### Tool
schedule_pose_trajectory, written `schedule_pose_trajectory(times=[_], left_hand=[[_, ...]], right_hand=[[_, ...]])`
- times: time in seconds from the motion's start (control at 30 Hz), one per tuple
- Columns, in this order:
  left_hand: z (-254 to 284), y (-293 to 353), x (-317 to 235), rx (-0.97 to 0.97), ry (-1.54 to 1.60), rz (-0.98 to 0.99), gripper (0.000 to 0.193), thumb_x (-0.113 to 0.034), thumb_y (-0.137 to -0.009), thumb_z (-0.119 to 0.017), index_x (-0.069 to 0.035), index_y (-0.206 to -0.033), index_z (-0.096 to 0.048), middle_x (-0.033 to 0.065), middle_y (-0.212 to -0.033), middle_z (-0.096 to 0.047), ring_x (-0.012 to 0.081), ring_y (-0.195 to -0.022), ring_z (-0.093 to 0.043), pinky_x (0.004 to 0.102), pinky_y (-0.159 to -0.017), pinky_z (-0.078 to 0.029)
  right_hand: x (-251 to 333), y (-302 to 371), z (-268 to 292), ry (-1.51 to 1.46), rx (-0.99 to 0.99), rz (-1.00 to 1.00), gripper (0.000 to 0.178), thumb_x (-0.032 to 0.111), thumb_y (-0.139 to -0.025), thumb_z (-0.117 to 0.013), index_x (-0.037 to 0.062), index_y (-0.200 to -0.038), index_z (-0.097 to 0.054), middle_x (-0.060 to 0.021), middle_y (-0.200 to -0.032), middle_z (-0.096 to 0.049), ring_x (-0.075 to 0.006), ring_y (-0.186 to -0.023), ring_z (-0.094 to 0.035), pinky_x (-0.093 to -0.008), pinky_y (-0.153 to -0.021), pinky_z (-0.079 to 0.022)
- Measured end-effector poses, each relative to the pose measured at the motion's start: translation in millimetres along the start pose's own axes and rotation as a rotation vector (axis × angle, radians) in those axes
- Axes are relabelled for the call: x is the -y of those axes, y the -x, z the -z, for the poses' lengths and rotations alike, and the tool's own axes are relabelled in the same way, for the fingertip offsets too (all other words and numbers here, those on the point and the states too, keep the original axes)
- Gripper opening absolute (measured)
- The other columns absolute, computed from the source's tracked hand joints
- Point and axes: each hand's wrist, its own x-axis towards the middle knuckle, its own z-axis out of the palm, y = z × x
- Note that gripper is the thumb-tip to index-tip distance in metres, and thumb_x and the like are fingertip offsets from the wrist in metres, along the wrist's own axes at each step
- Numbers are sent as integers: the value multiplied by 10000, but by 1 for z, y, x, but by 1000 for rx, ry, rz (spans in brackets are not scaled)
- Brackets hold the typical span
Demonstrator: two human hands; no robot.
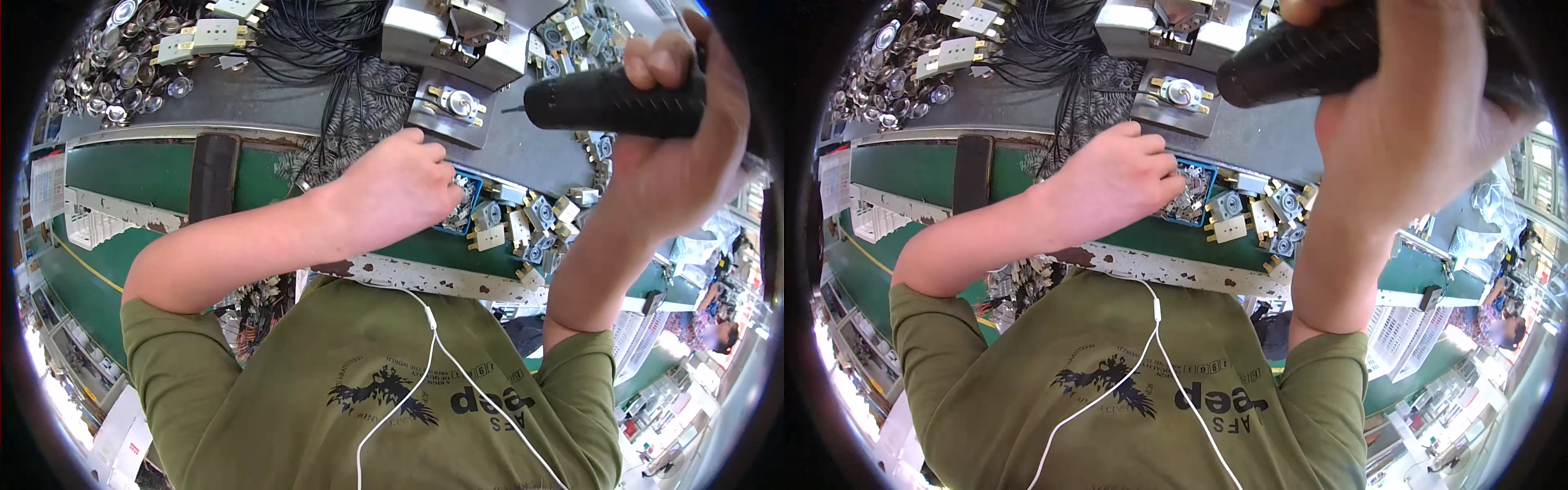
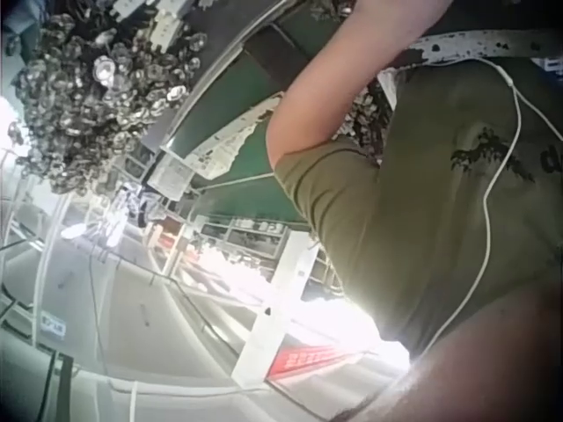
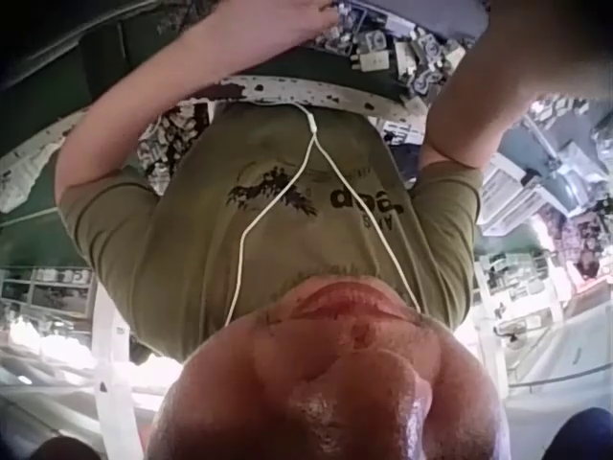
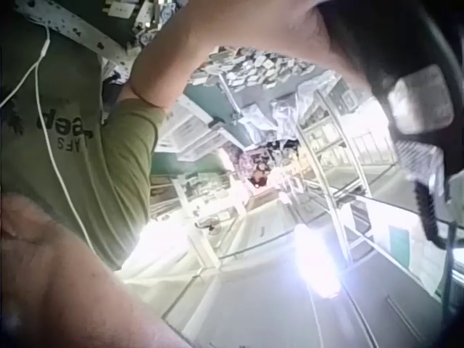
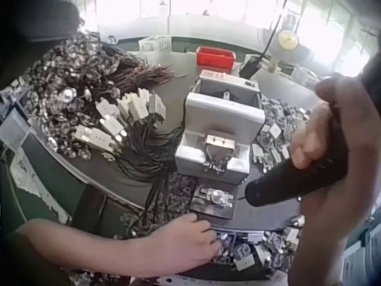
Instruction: The recorder assembles small electronic components on a factory production line using an electric screwdriver and testing equipment.
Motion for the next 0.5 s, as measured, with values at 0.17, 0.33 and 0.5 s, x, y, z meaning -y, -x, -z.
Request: schedule_pose_trajectory(times=[0.17,0.33,0.5], left_hand=[[1,2,-3,-24,-15,-43,88,-184,-760,-688,-131,-818,-650,-19,-740,-623,154,-800,-644,317,-737,-474],[-2,2,0,-38,159,-3,95,-156,-804,-669,-104,-858,-610,20,-822,-622,193,-838,-654,335,-715,-497],[0,3,1,-13,197,10,127,-138,-795,-679,-77,-905,-660,45,-846,-622,217,-870,-661,356,-760,-521]], right_hand=[[8,-18,22,-170,110,54,262,102,-968,-525,-99,-1091,-638,-139,-876,-583,-195,-782,-519,-350,-664,-432],[-24,-21,-31,-83,36,256,238,1,-900,-684,-40,-1106,-572,-177,-852,-648,-240,-646,-613,-400,-593,-534],[-30,-13,-59,72,-252,245,222,47,-949,-679,-30,-1112,-550,-148,-857,-659,-180,-586,-602,-329,-555,-529]])
